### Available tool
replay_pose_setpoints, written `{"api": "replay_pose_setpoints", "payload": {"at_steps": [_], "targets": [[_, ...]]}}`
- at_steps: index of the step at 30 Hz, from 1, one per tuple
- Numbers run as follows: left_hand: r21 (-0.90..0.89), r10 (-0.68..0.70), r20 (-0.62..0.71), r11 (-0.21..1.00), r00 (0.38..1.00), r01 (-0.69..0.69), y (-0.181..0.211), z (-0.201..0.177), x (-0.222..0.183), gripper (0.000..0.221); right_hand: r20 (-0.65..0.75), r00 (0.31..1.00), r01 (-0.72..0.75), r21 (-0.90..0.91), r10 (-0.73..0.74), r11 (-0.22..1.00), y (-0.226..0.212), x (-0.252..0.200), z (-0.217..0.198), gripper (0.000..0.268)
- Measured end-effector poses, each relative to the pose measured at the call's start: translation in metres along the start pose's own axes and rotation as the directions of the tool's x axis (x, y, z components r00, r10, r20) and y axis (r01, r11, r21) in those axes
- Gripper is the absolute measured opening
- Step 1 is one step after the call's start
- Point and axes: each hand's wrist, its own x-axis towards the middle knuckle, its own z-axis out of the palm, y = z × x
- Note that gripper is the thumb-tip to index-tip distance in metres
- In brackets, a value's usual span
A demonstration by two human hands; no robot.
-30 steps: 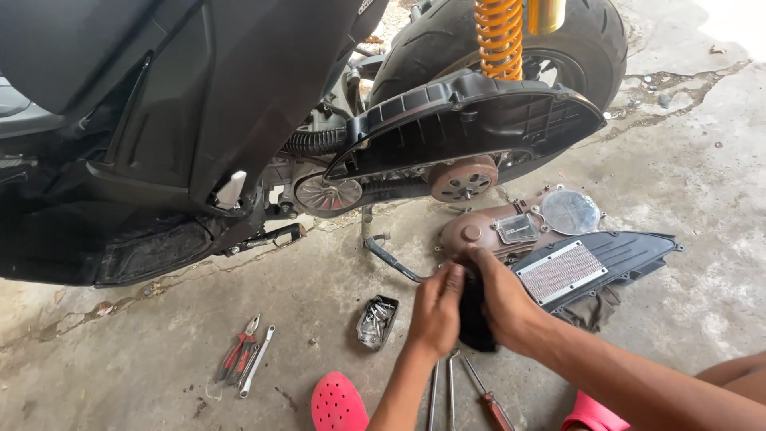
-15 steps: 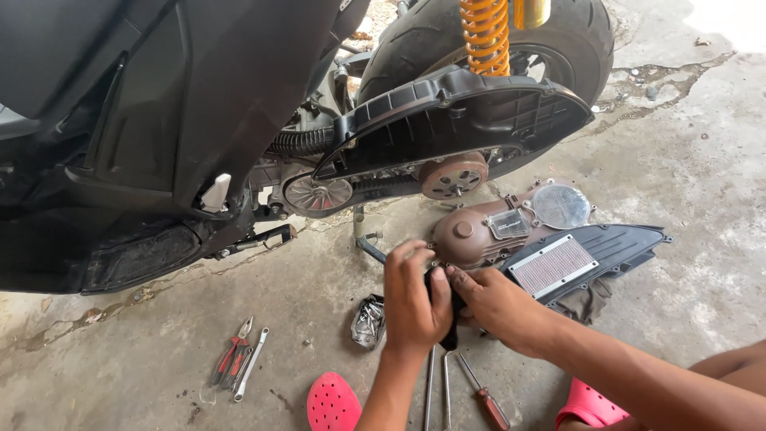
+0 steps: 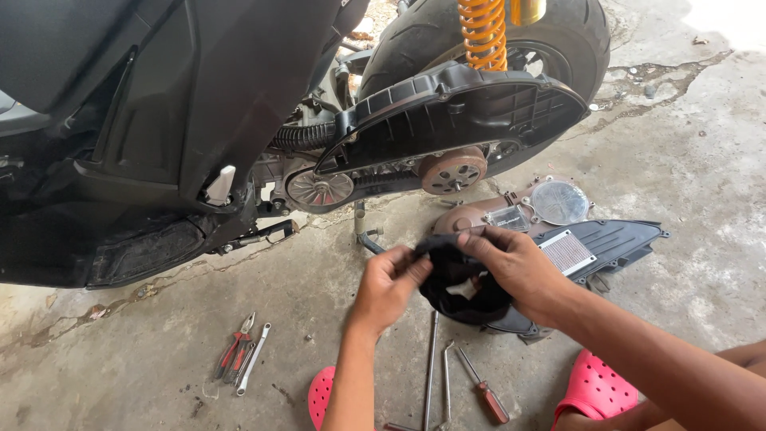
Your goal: Cleaning and reassembling the CVT and air filter components of a motorcycle
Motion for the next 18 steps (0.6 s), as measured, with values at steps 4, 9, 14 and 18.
{"api": "replay_pose_setpoints", "payload": {"at_steps": [4, 9, 14, 18], "targets": [[-0.280, -0.084, -0.265, 0.960, 0.961, 0.006, -0.019, -0.013, 0.012, 0.010, 0.055, 0.998, 0.052, -0.392, -0.033, 0.919, 0.001, 0.014, -0.018, 0.055], [-0.222, 0.011, -0.351, 0.970, 0.936, -0.095, -0.002, -0.021, 0.012, 0.015, 0.089, 0.996, 0.051, -0.509, -0.007, 0.859, 0.010, 0.025, -0.032, 0.023], [0.207, -0.013, 0.131, 0.978, 0.991, -0.015, 0.007, 0.002, 0.006, 0.070, 0.182, 0.983, 0.039, -0.096, -0.021, 0.995, 0.010, 0.018, -0.032, 0.010], [0.208, -0.098, 0.326, 0.978, 0.940, 0.030, -0.009, 0.032, -0.004, 0.059, 0.178, 0.980, 0.072, 0.092, -0.087, 0.993, -0.002, 0.013, -0.026, 0.011]]}}
